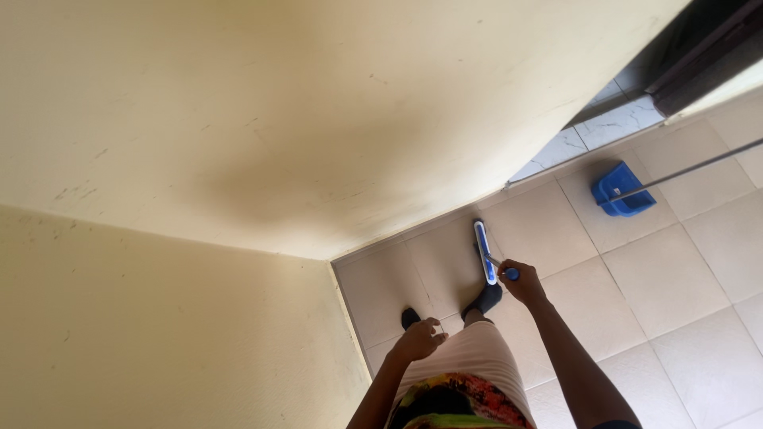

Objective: The person sweeps the tiled floor of a hallway and steps using a long-handled brush, gathering debris towards a dustpan.

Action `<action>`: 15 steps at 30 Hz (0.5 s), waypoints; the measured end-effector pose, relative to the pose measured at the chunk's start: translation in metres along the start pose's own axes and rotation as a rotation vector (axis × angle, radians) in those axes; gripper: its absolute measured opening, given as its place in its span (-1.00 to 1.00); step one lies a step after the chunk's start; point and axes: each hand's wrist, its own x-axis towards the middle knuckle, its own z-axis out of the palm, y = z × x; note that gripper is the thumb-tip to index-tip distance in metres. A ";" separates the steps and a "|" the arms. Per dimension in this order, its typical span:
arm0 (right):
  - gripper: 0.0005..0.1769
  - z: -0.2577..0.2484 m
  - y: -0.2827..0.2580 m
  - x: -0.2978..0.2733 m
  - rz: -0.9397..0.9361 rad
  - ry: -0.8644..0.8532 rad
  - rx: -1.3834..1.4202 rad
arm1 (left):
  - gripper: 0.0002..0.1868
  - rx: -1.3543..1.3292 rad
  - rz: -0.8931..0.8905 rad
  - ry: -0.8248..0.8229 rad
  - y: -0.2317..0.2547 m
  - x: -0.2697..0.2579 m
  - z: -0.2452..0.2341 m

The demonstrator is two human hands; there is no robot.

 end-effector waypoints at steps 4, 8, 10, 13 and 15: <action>-0.87 -0.008 -0.008 0.006 0.052 -0.263 -0.145 | -0.30 -0.037 0.005 0.057 0.011 0.022 -0.004; -0.87 0.008 -0.025 0.016 -0.150 -0.447 -0.122 | -0.33 -0.035 0.028 0.067 0.035 0.038 0.000; -0.90 0.018 -0.030 0.024 -0.408 -0.466 -0.107 | -0.34 0.000 0.025 0.078 0.049 0.050 -0.001; -0.89 0.025 -0.032 0.040 -0.459 -0.533 -0.018 | -0.34 0.037 0.028 0.092 0.067 0.063 0.002; -0.91 0.026 -0.028 0.051 -0.429 -0.510 0.029 | -0.33 0.047 0.007 0.081 0.079 0.073 0.006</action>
